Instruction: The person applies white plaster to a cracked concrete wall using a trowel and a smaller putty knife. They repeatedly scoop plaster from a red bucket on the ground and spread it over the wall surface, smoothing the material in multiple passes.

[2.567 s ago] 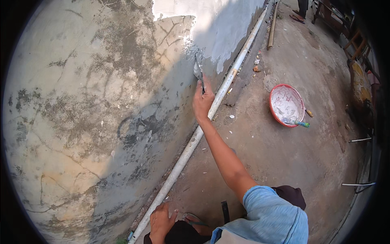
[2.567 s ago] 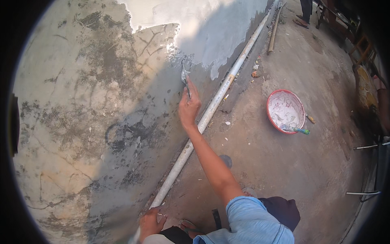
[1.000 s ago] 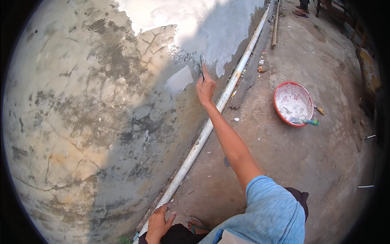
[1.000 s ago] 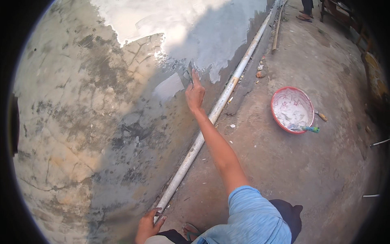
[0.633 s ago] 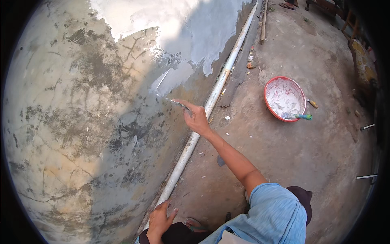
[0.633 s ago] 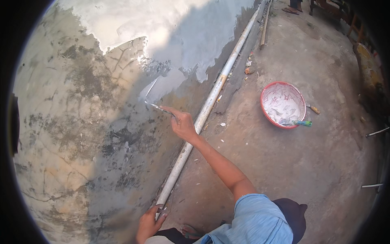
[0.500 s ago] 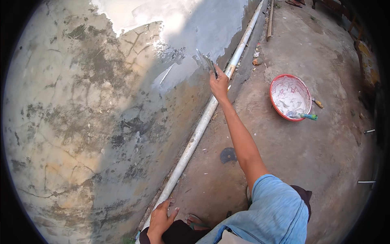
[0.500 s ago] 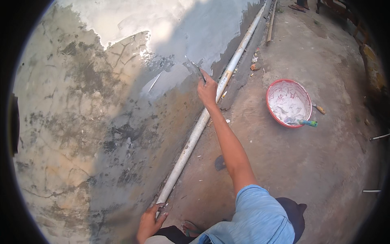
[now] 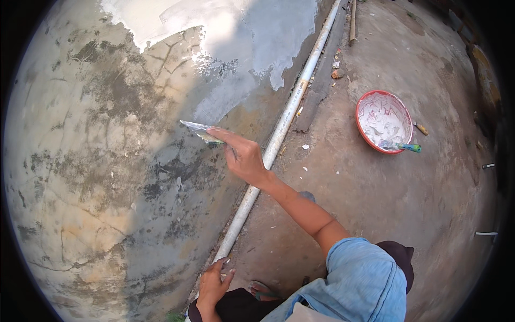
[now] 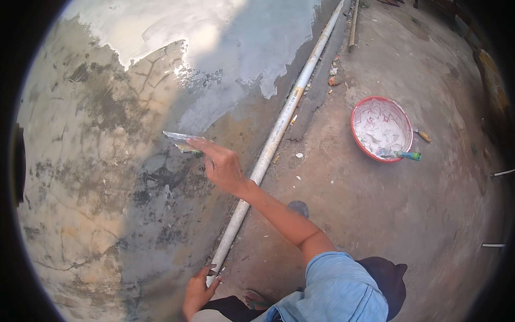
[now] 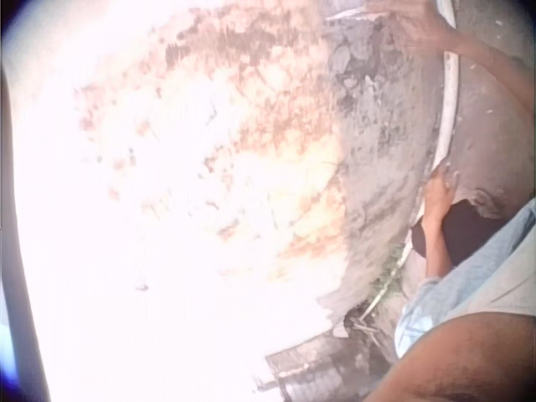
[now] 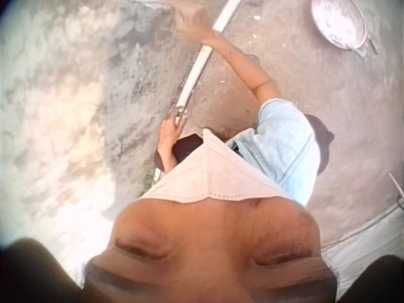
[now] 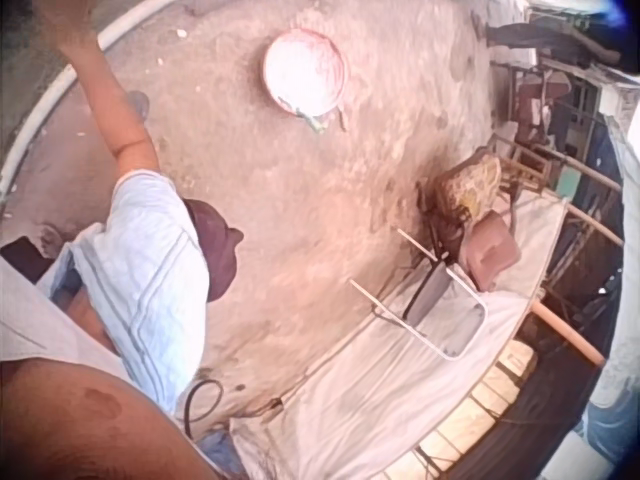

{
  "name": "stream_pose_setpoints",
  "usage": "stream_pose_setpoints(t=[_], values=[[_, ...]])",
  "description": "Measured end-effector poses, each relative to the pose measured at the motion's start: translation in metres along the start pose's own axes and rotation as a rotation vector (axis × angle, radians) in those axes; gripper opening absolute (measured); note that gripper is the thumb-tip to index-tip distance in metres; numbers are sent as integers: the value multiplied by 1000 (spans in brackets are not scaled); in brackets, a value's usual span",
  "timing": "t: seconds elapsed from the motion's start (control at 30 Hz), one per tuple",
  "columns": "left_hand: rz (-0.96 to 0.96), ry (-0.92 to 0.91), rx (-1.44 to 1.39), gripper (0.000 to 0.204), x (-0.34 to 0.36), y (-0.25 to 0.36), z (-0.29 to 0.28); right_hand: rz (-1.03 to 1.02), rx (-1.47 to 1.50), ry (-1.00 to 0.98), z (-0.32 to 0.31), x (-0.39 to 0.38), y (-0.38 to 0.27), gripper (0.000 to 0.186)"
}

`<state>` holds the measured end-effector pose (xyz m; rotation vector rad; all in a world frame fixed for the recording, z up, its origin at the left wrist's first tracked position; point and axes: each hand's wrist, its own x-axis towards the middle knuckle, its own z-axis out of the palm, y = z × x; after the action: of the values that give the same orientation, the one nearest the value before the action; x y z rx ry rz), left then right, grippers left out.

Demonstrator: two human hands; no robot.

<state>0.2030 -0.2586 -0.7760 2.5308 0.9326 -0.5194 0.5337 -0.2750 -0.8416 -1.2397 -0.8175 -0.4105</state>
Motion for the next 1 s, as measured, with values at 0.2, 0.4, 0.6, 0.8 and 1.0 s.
stream_pose_setpoints(t=[0.2,0.4,0.6,0.8,1.0], values=[[25,38,-28,45,-13,-26,7,521,-195,588,-74,52,170,45],[-45,36,17,45,-13,-40,9,290,-219,371,18,-6,134,58],[-29,-3,-3,43,-10,-20,8,624,-32,-81,-47,-31,104,42],[-65,-11,-10,42,-9,-19,6,436,-17,428,-120,62,223,37],[-84,10,63,44,-5,-34,14,509,-75,183,-47,17,126,46]])
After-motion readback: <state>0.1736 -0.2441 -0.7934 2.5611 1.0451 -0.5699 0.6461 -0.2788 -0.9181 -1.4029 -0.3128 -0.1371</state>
